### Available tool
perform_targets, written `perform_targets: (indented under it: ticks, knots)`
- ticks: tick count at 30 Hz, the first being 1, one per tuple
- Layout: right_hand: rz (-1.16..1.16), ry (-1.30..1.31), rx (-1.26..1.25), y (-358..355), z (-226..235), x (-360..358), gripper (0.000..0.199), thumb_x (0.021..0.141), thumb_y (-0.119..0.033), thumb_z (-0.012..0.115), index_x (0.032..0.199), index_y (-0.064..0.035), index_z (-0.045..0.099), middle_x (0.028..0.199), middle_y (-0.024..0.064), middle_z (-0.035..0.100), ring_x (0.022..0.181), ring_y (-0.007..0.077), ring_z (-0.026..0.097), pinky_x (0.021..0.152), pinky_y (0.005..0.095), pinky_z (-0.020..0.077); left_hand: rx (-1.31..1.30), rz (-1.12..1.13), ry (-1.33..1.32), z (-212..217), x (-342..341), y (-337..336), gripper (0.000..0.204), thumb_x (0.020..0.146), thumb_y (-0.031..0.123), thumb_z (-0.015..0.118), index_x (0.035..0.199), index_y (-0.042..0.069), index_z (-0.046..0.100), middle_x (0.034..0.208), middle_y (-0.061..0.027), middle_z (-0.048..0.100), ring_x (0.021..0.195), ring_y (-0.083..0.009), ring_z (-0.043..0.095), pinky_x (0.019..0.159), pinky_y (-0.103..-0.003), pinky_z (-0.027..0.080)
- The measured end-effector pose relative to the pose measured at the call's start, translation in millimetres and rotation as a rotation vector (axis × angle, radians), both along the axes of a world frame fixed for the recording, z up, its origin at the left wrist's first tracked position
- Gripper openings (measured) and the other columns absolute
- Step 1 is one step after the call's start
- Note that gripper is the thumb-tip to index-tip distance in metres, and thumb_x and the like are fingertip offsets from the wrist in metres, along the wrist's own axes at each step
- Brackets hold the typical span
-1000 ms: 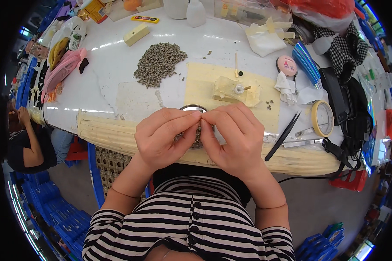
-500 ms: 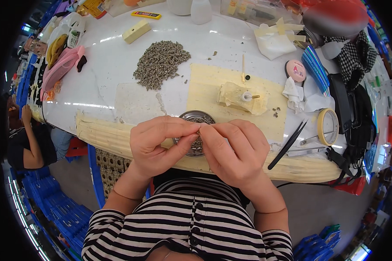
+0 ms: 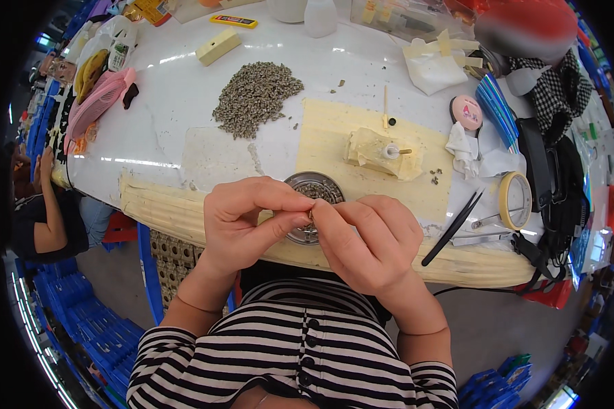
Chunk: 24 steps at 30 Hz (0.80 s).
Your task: The person picks up a small grey seed from a pile and attaches it to a yellow block on the desk using a small pointed tool.
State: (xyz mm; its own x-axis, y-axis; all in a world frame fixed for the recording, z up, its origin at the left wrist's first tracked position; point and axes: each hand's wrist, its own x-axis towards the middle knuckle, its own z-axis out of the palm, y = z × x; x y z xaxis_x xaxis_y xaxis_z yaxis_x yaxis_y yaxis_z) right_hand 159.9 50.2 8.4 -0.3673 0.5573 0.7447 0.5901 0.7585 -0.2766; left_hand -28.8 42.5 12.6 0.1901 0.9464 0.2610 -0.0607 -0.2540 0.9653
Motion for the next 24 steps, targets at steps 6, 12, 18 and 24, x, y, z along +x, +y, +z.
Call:
perform_targets:
  ticks: [6,12,18,24]
  knots:
    - [-0.001,0.025,-0.030,-0.2,-2.0,-0.7,0.026,0.070,-0.005,0.077,0.095,-0.0054,0.070,0.075,0.0041,0.064,0.063,0.0218,0.059,0.055,0.0303,0.0483,0.232,0.042,0.137,-2.3,0.1,3.9,0.018,0.078,-0.007,0.075,0.094,-0.001,0.075,0.087,-0.0126,0.075,0.078,-0.0192,0.072,0.070,-0.026,0.056]
    - [0.017,0.038,-0.047,-2.8,-1.4,-0.2,0.022,0.072,-0.006,0.077,0.092,-0.0059,0.070,0.074,0.0040,0.065,0.063,0.0217,0.060,0.056,0.0302,0.0491,0.228,-0.012,0.104,-1.7,-3.8,4.6,0.017,0.077,-0.007,0.076,0.093,0.000,0.075,0.085,-0.0127,0.074,0.076,-0.0191,0.072,0.067,-0.026,0.056]
    - [0.038,0.060,-0.065,-3.6,-0.7,1.0,0.021,0.071,-0.005,0.078,0.091,-0.0058,0.070,0.075,0.0042,0.065,0.063,0.0217,0.059,0.057,0.0303,0.0492,0.235,-0.027,0.112,-0.3,-4.7,4.4,0.018,0.076,-0.007,0.077,0.093,0.000,0.075,0.084,-0.0130,0.074,0.075,-0.0190,0.072,0.066,-0.025,0.056]
    - [-0.032,-0.030,-0.057,0.0,1.5,-0.7,0.025,0.066,-0.003,0.076,0.089,-0.0030,0.069,0.073,0.0047,0.062,0.063,0.0216,0.059,0.055,0.0308,0.0483,0.404,0.096,0.280,-5.9,2.8,5.8,0.019,0.075,-0.007,0.076,0.093,-0.001,0.074,0.084,-0.0129,0.073,0.071,-0.0213,0.071,0.062,-0.027,0.056]
